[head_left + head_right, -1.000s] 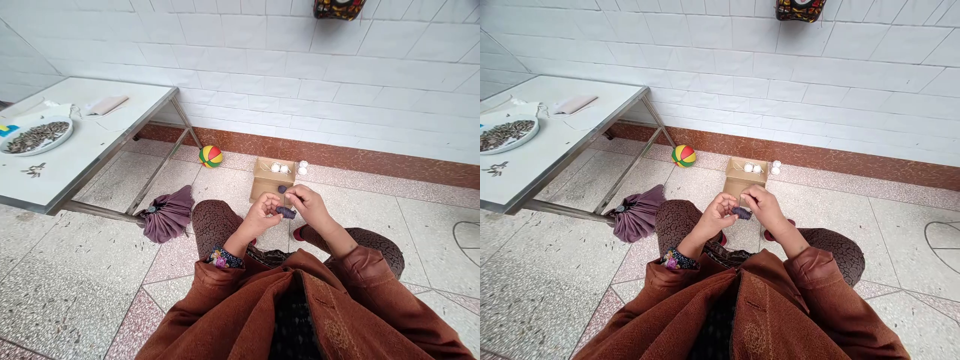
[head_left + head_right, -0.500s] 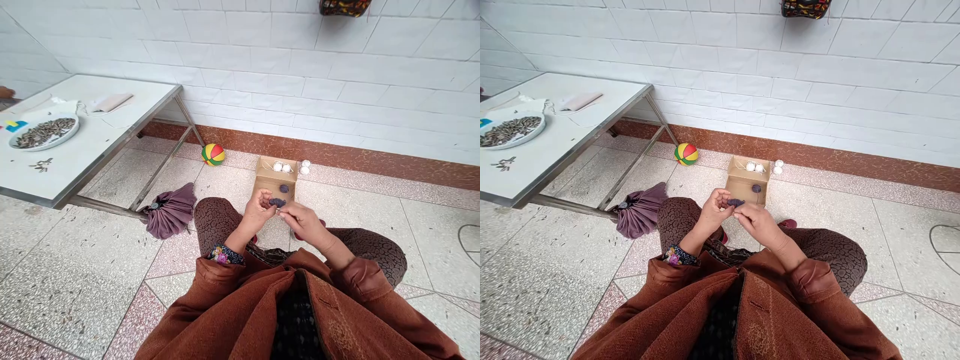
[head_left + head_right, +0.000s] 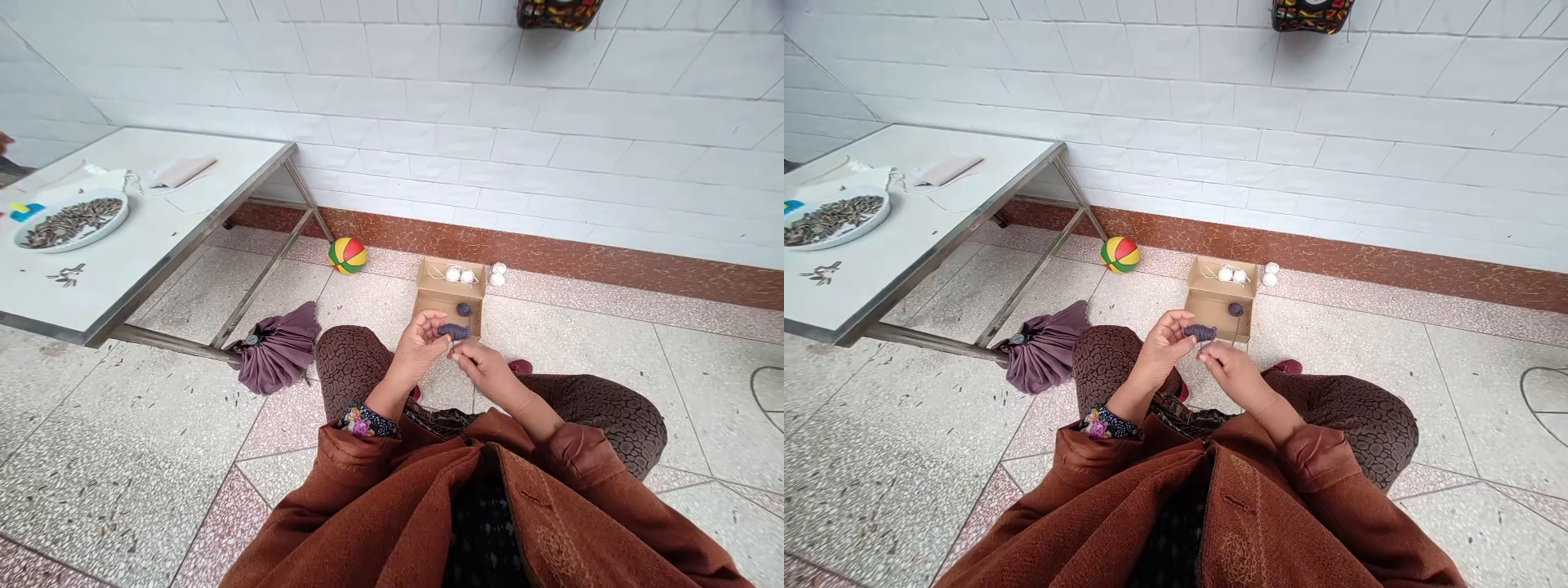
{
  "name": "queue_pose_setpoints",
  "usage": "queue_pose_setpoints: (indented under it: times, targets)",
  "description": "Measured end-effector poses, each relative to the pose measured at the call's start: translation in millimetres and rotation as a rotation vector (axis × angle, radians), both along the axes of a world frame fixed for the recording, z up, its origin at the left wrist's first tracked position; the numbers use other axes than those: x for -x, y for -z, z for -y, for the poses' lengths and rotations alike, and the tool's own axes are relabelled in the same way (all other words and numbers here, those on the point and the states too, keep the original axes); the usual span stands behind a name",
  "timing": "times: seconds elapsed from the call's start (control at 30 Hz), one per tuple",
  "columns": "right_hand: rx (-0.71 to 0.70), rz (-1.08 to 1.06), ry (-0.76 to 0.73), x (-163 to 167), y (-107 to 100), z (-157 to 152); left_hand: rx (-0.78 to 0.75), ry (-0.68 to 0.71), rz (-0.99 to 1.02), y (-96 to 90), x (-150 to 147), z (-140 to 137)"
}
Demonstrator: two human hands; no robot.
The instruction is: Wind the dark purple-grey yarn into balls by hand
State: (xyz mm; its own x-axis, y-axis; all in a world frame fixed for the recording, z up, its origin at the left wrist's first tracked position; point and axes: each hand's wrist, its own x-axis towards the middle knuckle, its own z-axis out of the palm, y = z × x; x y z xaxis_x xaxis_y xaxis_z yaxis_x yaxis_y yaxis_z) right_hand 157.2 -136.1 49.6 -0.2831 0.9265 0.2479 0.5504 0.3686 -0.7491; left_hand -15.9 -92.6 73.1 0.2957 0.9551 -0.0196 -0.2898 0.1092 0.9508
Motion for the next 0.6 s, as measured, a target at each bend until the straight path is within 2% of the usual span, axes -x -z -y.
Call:
queue_pose_setpoints:
  times: [0.07,0.13,0.23,0.33,0.47,0.6]
  targets:
    - [-0.018,0.045,-0.096,2,-6,8,-0.022,-0.068,-0.090,3.6,1,-2]
    - [-0.062,0.053,-0.113,-1,-19,9,-0.050,-0.087,-0.168,5.8,2,-4]
    - [-0.123,0.010,-0.014,-10,-40,-2,-0.074,-0.043,-0.224,4.8,3,-2]
    - [-0.139,-0.046,0.111,-19,-47,-19,-0.067,0.076,-0.169,-0.2,2,2]
    - [-0.036,-0.123,0.149,-19,-25,-27,-0.029,0.241,0.000,-4.8,-1,8]
    - [0.040,-0.096,0.111,-8,6,-12,0.034,0.182,0.042,1.8,-4,9]
